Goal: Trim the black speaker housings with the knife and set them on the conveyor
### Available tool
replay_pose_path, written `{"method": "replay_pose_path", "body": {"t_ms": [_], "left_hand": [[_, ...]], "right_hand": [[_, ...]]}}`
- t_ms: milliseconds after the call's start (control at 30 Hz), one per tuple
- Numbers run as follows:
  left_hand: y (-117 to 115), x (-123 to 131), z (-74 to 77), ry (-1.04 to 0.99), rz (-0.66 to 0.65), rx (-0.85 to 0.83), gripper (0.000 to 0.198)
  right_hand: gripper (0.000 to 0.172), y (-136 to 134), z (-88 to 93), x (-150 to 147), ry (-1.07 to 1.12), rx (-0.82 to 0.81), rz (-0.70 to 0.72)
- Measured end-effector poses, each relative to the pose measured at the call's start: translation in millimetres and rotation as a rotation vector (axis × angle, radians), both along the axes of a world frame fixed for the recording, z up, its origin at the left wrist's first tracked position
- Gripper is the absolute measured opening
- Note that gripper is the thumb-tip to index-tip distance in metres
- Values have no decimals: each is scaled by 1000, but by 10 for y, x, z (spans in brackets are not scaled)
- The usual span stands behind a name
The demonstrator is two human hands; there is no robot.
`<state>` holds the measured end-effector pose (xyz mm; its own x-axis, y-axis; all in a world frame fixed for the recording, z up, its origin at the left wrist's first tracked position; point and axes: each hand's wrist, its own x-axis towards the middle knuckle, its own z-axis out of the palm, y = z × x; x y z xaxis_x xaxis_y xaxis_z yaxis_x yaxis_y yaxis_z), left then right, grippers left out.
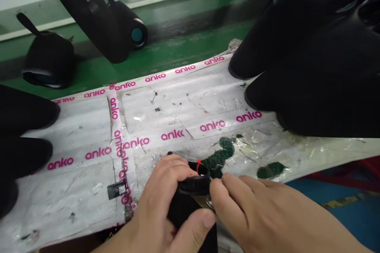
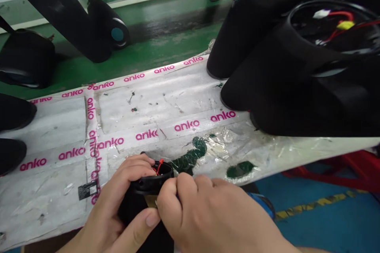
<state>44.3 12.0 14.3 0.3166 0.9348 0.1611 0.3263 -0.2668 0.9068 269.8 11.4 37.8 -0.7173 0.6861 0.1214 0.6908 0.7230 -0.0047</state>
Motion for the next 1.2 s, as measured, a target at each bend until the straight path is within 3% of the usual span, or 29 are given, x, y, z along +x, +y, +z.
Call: {"method": "replay_pose_path", "body": {"t_ms": [133, 400, 633, 867, 1067, 1200], "left_hand": [[-4, 30, 18, 13, 31, -30, 43], [-1, 45, 56, -30, 25, -99, 38], [35, 95, 113, -97, 73, -199, 11], [-40, 109, 43, -89, 54, -198, 13], [-17, 173, 110, 54, 5, -89, 36], [-23, 213, 117, 44, 3, -29, 38]], "right_hand": [[40, 169, 53, -20, 79, -105, -5], [42, 275, 143, 19, 97, -303, 43], [42, 335, 142, 19, 123, -345, 98], [38, 330, 221, 3, 76, -265, 74], [38, 307, 206, 107, 45, -289, 72], [43, 111, 248, 227, -78, -134, 21]]}}
